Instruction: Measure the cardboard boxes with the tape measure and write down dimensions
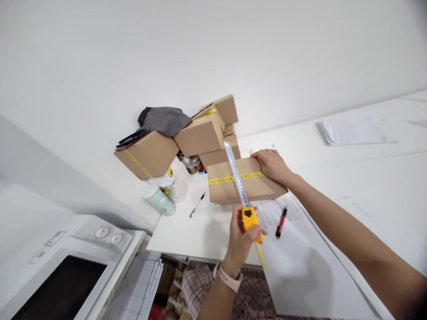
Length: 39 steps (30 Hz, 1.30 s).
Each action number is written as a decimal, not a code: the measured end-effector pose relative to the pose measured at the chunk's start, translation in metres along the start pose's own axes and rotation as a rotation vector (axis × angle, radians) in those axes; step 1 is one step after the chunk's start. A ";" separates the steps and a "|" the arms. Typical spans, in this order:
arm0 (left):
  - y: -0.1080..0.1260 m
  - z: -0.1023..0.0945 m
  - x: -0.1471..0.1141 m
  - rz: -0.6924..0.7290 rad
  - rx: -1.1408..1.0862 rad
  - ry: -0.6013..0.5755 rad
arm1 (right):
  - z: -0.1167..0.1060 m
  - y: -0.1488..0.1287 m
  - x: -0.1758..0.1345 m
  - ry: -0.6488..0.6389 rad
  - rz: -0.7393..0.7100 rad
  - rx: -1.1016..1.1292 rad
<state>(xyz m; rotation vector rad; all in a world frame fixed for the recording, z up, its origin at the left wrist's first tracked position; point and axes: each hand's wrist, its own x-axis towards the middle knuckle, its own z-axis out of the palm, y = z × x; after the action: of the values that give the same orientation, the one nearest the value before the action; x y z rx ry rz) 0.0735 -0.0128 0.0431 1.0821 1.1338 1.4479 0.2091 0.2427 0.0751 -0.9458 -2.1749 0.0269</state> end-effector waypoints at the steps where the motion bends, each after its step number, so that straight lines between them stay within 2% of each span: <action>1: -0.006 0.008 -0.003 -0.057 -0.058 -0.053 | 0.000 -0.001 -0.001 0.001 -0.007 -0.013; 4: -0.020 0.022 -0.005 -0.139 -0.140 -0.108 | -0.002 -0.003 -0.004 0.005 -0.024 -0.036; 10: -0.032 0.021 -0.010 -0.175 -0.195 -0.100 | -0.005 -0.007 -0.005 -0.017 -0.027 -0.075; 21: -0.038 0.025 -0.022 -0.202 -0.189 -0.102 | 0.000 0.001 -0.006 -0.031 -0.102 -0.097; 31: -0.041 0.025 -0.024 -0.245 -0.142 -0.091 | -0.001 0.000 -0.009 -0.032 -0.104 -0.078; 36: -0.041 0.021 -0.041 -0.142 -0.113 -0.059 | -0.006 -0.010 -0.016 -0.002 -0.024 -0.101; 39: -0.045 0.013 -0.056 -0.034 0.051 0.001 | -0.009 -0.019 -0.029 0.040 0.040 -0.105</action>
<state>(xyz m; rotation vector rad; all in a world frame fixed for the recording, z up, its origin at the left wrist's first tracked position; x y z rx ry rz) 0.1010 -0.0621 -0.0033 1.0925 1.1897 1.4005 0.2157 0.2082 0.0693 -1.0407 -2.1374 -0.0874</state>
